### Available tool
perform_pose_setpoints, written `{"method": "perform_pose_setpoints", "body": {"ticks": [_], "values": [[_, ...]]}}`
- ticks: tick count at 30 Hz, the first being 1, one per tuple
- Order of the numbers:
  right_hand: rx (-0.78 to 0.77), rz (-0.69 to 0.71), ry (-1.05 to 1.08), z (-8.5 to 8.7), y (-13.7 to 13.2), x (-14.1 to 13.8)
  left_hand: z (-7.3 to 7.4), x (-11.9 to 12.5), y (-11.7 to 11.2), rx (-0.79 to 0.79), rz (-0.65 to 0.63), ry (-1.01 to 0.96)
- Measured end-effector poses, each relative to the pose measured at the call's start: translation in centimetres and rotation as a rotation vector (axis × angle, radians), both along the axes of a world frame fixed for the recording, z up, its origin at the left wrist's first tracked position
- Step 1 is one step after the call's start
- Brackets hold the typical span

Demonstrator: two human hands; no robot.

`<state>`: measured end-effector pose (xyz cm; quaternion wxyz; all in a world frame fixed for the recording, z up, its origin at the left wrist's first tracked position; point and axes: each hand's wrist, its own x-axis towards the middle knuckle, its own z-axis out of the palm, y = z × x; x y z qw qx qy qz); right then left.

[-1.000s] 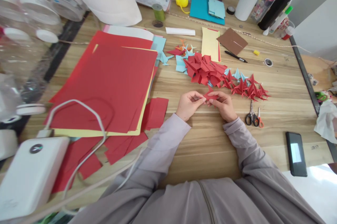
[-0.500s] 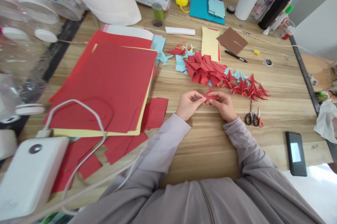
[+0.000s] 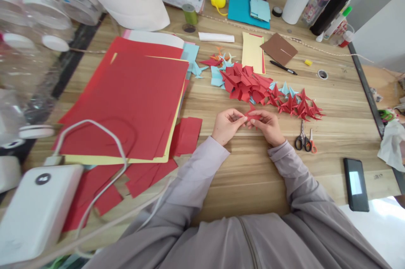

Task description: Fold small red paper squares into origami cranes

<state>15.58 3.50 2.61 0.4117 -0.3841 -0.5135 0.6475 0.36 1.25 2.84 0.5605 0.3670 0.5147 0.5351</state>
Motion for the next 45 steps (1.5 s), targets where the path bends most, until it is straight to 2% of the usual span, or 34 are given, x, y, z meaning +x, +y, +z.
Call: {"method": "perform_pose_setpoints", "body": {"ticks": [6,11,19,23,28,37,45], "values": [[-0.002,0.006,-0.027,0.07,0.0,-0.01,0.1,-0.01,-0.04,-0.007,0.006,-0.002],[0.0,0.0,-0.029,0.05,-0.07,-0.07,0.02,-0.04,0.11,0.013,0.046,-0.095],[-0.004,-0.03,-0.029,-0.2,0.03,0.07,-0.41,-0.24,0.32,0.016,-0.012,-0.175],[-0.005,-0.038,-0.04,-0.08,0.06,0.01,-0.29,-0.09,0.31,0.015,-0.013,-0.139],[0.002,0.006,-0.013,0.09,0.05,-0.08,-0.31,0.09,0.33,0.008,0.002,-0.077],[-0.018,0.089,0.076,-0.63,0.12,0.36,0.12,-0.08,0.28,0.003,0.029,-0.114],[0.059,0.007,-0.072,-0.29,0.05,0.11,0.12,-0.03,0.31,-0.011,0.026,-0.13]]}}
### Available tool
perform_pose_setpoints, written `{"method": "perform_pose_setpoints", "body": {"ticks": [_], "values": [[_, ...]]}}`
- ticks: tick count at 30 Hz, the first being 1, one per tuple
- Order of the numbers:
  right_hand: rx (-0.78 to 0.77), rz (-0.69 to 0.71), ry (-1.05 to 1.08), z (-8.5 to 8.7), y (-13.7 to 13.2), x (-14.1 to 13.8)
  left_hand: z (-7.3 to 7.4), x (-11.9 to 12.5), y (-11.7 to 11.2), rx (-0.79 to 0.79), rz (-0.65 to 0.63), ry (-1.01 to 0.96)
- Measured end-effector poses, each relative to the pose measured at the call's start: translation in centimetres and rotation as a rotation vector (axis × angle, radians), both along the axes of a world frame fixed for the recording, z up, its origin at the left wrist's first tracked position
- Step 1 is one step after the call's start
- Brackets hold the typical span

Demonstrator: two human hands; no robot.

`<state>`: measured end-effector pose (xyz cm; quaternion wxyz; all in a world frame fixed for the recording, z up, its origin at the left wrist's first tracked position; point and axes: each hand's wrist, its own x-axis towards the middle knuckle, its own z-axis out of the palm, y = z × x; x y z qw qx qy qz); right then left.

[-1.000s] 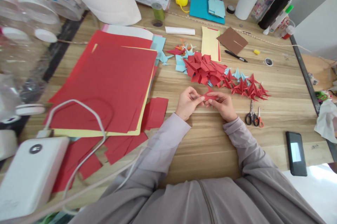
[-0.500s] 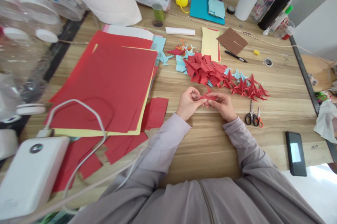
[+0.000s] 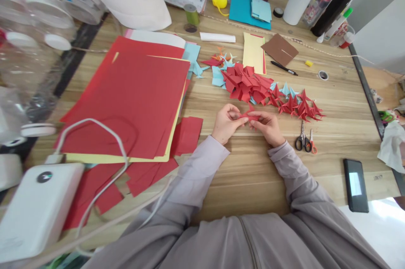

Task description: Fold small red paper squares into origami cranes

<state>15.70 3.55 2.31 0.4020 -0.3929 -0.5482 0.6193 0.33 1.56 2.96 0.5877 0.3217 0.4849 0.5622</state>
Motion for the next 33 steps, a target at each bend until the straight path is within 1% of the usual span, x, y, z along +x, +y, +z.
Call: {"method": "perform_pose_setpoints", "body": {"ticks": [10,14,19,22,26,29,33], "values": [[-0.065,0.054,0.024,0.01,0.0,0.25,-0.02,-0.3,0.01,-0.019,-0.022,-0.063],[-0.053,0.056,0.029,-0.06,-0.05,0.27,-0.04,-0.31,0.03,-0.018,-0.018,-0.067],[0.001,0.009,0.016,0.35,-0.09,0.06,-0.02,-0.27,0.07,-0.045,-0.001,-0.083],[0.023,-0.029,-0.022,0.59,-0.06,-0.11,0.06,-0.21,0.08,-0.033,0.0,-0.071],[0.003,-0.044,-0.061,0.51,-0.05,-0.18,0.05,-0.06,0.01,-0.013,-0.047,-0.035],[-0.015,-0.021,-0.076,0.39,-0.09,-0.11,-0.08,0.02,-0.04,-0.01,-0.084,-0.009],[-0.035,-0.004,-0.055,0.34,-0.13,-0.04,-0.22,0.0,0.0,-0.017,-0.096,-0.009]]}}
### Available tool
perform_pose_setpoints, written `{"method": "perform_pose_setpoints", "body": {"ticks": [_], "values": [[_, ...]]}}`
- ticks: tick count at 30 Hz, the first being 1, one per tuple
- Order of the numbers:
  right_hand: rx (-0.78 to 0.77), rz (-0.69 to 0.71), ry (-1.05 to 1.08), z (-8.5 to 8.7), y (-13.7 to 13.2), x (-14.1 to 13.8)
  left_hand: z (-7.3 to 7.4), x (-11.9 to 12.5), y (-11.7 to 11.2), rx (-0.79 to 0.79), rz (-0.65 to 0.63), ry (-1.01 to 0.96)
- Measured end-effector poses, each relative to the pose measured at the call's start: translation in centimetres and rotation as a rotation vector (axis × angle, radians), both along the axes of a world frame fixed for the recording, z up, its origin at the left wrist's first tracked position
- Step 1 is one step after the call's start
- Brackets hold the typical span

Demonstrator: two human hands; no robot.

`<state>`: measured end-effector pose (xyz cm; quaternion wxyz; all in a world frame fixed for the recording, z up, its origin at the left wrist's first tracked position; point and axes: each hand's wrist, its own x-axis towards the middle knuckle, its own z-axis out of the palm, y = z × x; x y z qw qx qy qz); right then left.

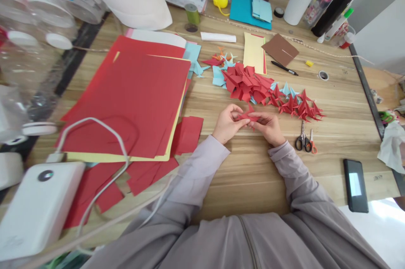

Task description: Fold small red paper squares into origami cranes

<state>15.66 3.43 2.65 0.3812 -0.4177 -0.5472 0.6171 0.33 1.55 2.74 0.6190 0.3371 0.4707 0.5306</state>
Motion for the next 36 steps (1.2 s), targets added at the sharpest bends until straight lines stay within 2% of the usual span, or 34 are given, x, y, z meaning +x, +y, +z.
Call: {"method": "perform_pose_setpoints", "body": {"ticks": [7,19,28,36], "values": [[-0.017,-0.005,0.008,-0.22,0.02,0.08,0.12,-0.24,0.08,-0.026,-0.032,-0.039],[-0.023,0.059,0.071,0.38,0.0,-0.06,0.37,-0.27,0.05,-0.007,-0.004,-0.022],[-0.065,0.123,0.118,-0.02,0.03,0.15,0.12,-0.28,-0.02,0.0,-0.071,-0.016],[-0.075,0.103,0.166,-0.2,0.05,0.23,-0.06,-0.63,0.2,-0.025,-0.116,-0.094]]}}
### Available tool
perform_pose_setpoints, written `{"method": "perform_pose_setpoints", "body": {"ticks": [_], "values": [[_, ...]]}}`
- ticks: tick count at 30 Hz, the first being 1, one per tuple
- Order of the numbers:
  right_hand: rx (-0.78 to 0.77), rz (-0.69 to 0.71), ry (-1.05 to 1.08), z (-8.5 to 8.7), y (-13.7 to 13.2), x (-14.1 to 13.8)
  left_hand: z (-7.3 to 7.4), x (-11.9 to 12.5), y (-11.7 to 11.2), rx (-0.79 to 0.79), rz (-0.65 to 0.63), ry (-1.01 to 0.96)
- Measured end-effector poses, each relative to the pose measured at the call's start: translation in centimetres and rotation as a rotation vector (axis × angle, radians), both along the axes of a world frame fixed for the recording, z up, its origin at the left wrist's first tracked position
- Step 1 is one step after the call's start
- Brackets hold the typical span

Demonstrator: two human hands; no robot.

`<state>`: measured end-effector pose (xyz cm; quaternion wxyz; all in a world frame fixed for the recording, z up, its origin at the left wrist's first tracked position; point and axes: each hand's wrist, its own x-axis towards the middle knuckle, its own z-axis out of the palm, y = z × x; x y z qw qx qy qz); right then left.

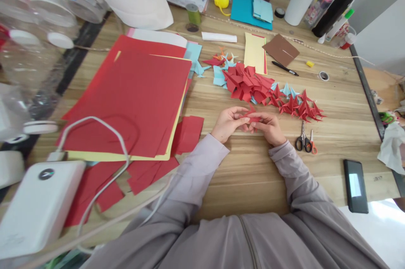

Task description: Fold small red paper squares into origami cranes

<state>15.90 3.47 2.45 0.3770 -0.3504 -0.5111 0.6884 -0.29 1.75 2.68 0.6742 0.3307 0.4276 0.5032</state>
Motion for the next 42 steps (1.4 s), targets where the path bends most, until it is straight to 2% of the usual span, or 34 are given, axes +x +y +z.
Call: {"method": "perform_pose_setpoints", "body": {"ticks": [6,16,23,29,42], "values": [[0.004,0.01,0.026,-0.43,0.11,0.22,0.03,-0.15,-0.02,-0.036,0.017,-0.02],[0.002,-0.034,0.065,-0.01,-0.06,-0.11,0.37,-0.12,0.09,-0.09,0.036,-0.026],[-0.018,-0.045,0.033,0.04,0.08,-0.02,0.09,0.14,0.01,-0.04,0.063,-0.026],[0.0,-0.072,0.034,-0.05,0.14,-0.04,-0.07,0.05,-0.08,0.032,0.054,0.048],[-0.016,-0.087,0.018,-0.19,0.23,-0.05,0.33,-0.06,0.02,-0.074,0.055,-0.068]]}}
